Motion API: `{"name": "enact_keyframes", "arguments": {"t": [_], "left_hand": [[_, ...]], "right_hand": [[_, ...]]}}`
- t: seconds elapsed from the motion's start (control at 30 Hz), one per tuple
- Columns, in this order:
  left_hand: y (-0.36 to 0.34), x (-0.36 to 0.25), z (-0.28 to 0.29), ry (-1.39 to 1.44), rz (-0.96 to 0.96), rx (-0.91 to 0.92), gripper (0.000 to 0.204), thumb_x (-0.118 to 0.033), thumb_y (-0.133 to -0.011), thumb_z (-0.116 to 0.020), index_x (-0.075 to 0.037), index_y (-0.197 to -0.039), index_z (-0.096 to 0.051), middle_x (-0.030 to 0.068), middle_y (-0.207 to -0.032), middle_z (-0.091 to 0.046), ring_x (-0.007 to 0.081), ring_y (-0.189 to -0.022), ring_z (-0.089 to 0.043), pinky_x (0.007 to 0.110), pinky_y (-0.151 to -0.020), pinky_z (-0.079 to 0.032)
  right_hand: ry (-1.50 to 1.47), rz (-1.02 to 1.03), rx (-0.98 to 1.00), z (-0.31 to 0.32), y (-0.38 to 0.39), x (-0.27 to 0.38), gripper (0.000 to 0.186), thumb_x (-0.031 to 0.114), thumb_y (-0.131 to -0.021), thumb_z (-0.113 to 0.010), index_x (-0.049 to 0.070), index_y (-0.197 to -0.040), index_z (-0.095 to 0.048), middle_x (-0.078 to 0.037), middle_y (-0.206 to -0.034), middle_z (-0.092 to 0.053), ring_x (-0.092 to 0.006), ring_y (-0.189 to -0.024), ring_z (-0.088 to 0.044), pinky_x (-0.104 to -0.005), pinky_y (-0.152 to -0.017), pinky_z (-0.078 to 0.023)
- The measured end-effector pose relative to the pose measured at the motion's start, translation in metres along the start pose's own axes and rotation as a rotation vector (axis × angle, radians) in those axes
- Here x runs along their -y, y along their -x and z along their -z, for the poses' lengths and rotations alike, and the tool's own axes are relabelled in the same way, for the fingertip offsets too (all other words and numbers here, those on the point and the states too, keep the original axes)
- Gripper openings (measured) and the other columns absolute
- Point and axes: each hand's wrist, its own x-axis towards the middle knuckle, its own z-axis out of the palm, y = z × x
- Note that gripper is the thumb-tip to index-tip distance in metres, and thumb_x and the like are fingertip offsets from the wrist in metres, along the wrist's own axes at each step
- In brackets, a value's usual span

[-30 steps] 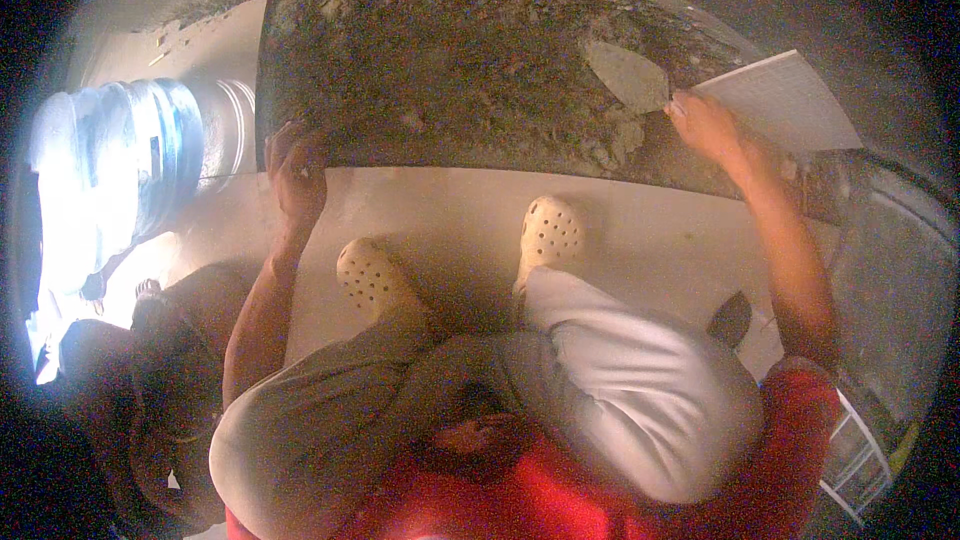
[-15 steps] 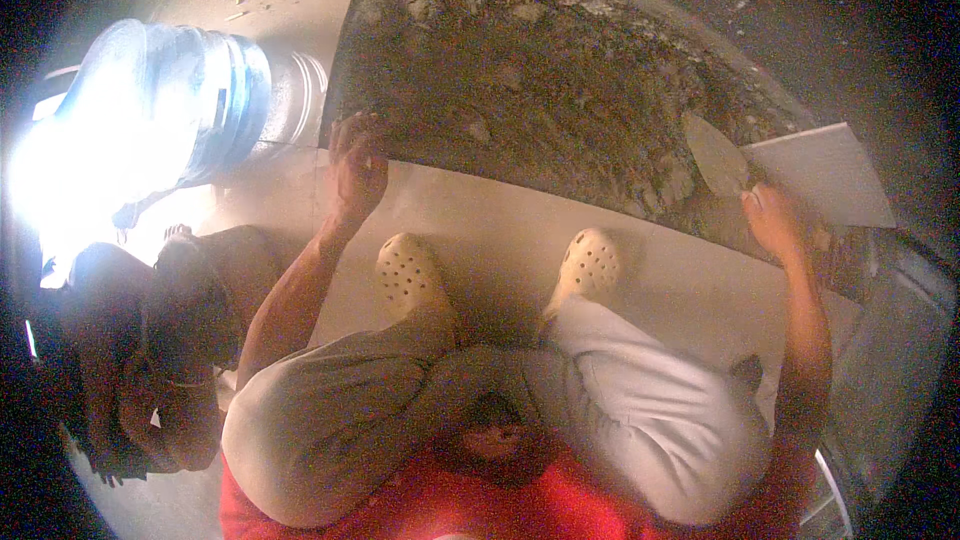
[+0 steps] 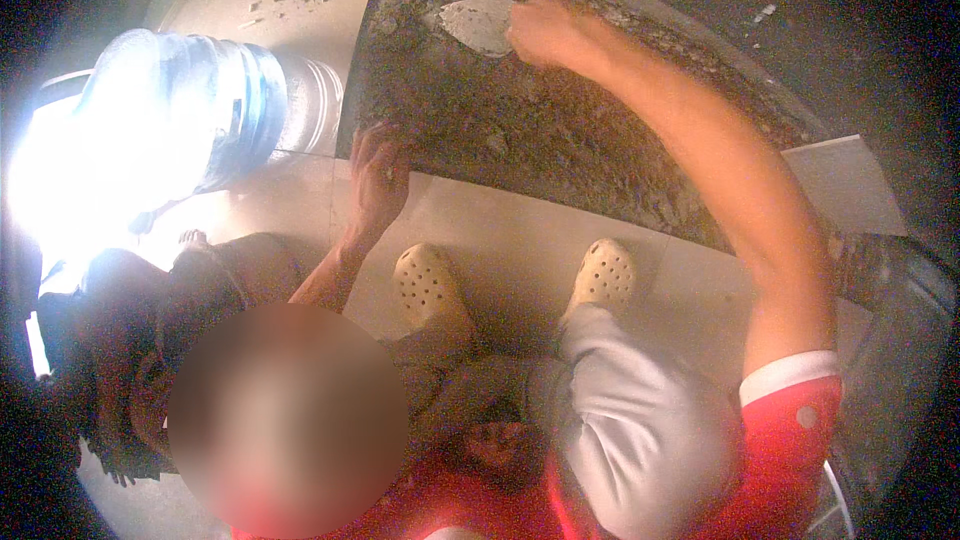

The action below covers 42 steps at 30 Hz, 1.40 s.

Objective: The person spreads cement on the floor with a trowel, applies adhesive to the back of a tile, places the tile onto the prepared area, and taps it with a rubber mallet to secure it.

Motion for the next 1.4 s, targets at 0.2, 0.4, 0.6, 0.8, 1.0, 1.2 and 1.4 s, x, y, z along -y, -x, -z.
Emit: {"name": "enact_keyframes", "arguments": {"t": [0.2, 0.4, 0.6, 0.8, 1.0, 1.2, 1.4], "left_hand": [[0.011, 0.021, -0.006, 0.021, 0.016, -0.028, 0.028, 0.000, -0.086, -0.063, -0.008, -0.112, -0.071, 0.0140, -0.128, -0.064, 0.0385, -0.129, -0.053, 0.062, -0.117, -0.032], [0.002, 0.017, -0.010, 0.111, 0.017, -0.089, 0.028, 0.000, -0.085, -0.062, -0.006, -0.110, -0.071, 0.0152, -0.126, -0.064, 0.0393, -0.127, -0.055, 0.061, -0.114, -0.035], [0.001, -0.003, -0.019, 0.083, -0.061, 0.003, 0.027, -0.001, -0.085, -0.062, -0.006, -0.110, -0.071, 0.0153, -0.126, -0.063, 0.0399, -0.129, -0.053, 0.062, -0.116, -0.033], [0.003, -0.006, -0.036, 0.108, -0.117, 0.064, 0.029, -0.001, -0.085, -0.063, -0.007, -0.113, -0.071, 0.0144, -0.127, -0.063, 0.0392, -0.130, -0.053, 0.062, -0.118, -0.032], [-0.005, -0.002, -0.032, 0.159, -0.108, 0.061, 0.026, -0.004, -0.089, -0.065, -0.006, -0.115, -0.072, 0.0150, -0.124, -0.066, 0.0384, -0.123, -0.057, 0.051, -0.108, -0.042], [-0.017, -0.009, -0.009, 0.152, -0.252, 0.134, 0.023, -0.004, -0.094, -0.061, -0.005, -0.115, -0.073, 0.0153, -0.121, -0.069, 0.0357, -0.116, -0.062, 0.046, -0.103, -0.047], [-0.039, -0.047, 0.006, 0.006, -0.327, 0.225, 0.023, -0.003, -0.095, -0.061, -0.003, -0.115, -0.072, 0.0162, -0.118, -0.070, 0.0367, -0.111, -0.065, 0.045, -0.099, -0.050]], "right_hand": [[0.091, -0.102, 0.161, -0.006, 0.053, -0.031, 0.037, 0.029, -0.103, -0.055, -0.004, -0.092, -0.067, -0.032, -0.089, -0.067, -0.0534, -0.089, -0.064, -0.0575, -0.078, -0.050], [-0.114, -0.568, 0.194, -0.034, 0.176, -0.059, 0.043, 0.036, -0.105, -0.050, -0.002, -0.111, -0.069, -0.029, -0.112, -0.069, -0.0512, -0.109, -0.064, -0.0585, -0.093, -0.050], [-0.195, -0.702, 0.036, -0.075, 0.286, -0.069, 0.045, 0.039, -0.106, -0.050, -0.003, -0.105, -0.064, -0.031, -0.107, -0.066, -0.0513, -0.104, -0.061, -0.0547, -0.089, -0.049], [-0.091, -0.921, 0.290, -0.084, 0.359, -0.078, 0.060, 0.046, -0.106, -0.049, -0.005, -0.134, -0.062, -0.027, -0.136, -0.062, -0.0446, -0.128, -0.058, -0.0491, -0.109, -0.045], [-0.079, -1.002, -0.135, -0.046, 0.431, -0.050, 0.054, 0.045, -0.101, -0.061, 0.001, -0.132, -0.063, -0.024, -0.128, -0.068, -0.0430, -0.118, -0.065, -0.0470, -0.101, -0.051], [0.218, -0.870, -0.843, 0.005, 0.492, -0.025, 0.030, 0.023, -0.096, -0.073, 0.005, -0.119, -0.065, -0.017, -0.106, -0.072, -0.0337, -0.095, -0.071, -0.0422, -0.083, -0.054], [-0.100, -0.951, -0.907, -0.135, 0.460, -0.040, 0.021, 0.013, -0.096, -0.069, 0.000, -0.109, -0.059, -0.020, -0.095, -0.069, -0.0380, -0.084, -0.071, -0.0436, -0.076, -0.056]]}}
